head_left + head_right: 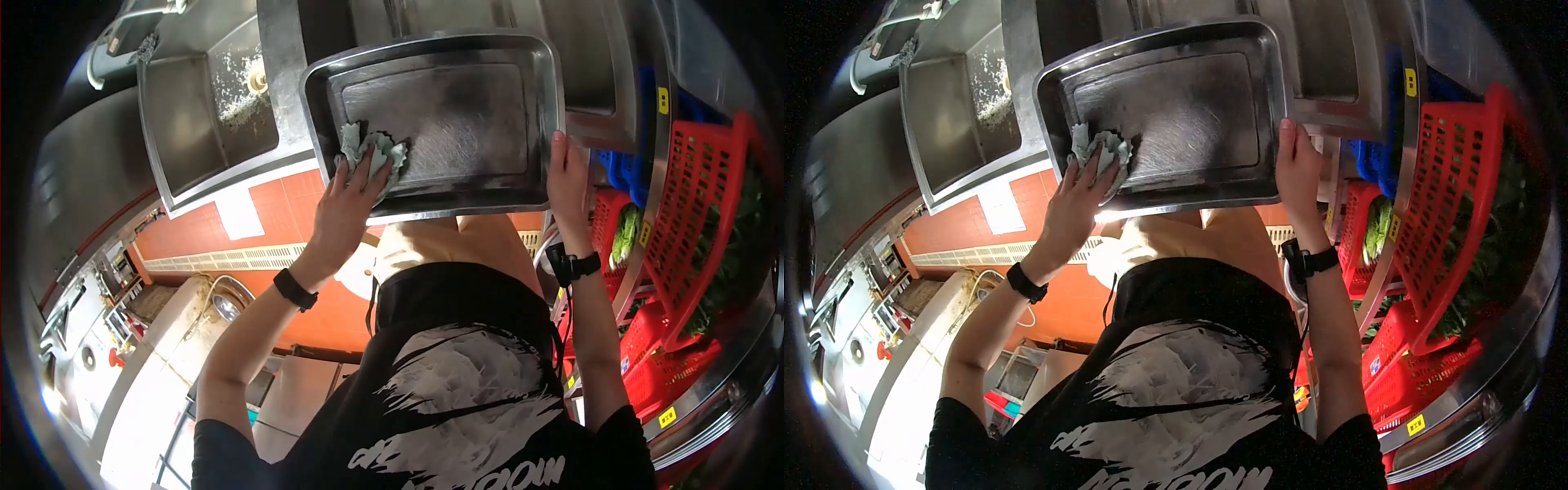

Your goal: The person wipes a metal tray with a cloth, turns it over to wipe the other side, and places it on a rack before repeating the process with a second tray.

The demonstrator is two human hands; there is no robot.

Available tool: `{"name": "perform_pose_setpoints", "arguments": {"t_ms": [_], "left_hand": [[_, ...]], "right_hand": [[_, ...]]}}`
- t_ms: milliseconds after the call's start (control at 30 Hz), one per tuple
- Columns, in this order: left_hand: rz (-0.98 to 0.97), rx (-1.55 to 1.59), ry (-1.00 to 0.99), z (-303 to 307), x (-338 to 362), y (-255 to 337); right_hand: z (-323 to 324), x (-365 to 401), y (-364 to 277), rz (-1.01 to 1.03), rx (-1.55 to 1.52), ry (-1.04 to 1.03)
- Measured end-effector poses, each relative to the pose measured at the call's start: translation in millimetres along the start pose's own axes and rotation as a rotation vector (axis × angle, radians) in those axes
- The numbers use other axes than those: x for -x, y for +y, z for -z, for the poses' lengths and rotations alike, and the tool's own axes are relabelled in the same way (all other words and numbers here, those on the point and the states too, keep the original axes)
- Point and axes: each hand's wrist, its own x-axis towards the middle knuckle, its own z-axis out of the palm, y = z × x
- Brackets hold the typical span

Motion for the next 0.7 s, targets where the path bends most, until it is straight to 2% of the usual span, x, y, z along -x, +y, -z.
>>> {"name": "perform_pose_setpoints", "arguments": {"t_ms": [67,100,233,300,367,433,467,533,567,667,700], "left_hand": [[0.024,-0.037,0.116,-3,-2,4],[0.021,-0.033,0.115,-4,-9,7],[0.246,-0.196,0.304,-1,-76,4],[0.230,-0.243,0.236,-1,-111,5],[0.131,-0.276,0.212,28,-128,35],[0.026,-0.206,0.390,3,-154,55],[0.027,-0.205,0.389,4,-158,70],[-0.090,0.058,0.436,13,-157,99],[-0.189,0.198,0.378,11,-153,110],[-0.281,0.263,0.326,0,-131,119],[-0.381,0.256,0.255,-5,-121,109]], "right_hand": [[-1,0,2,-0.002,0.011,-0.006],[-1,1,0,0.031,0.031,0.008],[-1,0,8,0.090,0.106,0.028],[1,1,3,0.087,0.114,0.029],[0,0,0,0.087,0.115,0.023],[2,-1,2,-0.027,0.075,-0.042],[0,0,2,-0.027,0.076,-0.043],[-3,0,1,0.079,-0.014,0.063],[-2,0,3,0.077,-0.012,0.065],[-1,-3,6,0.094,-0.021,0.054],[1,-4,3,0.086,-0.015,0.032]]}}
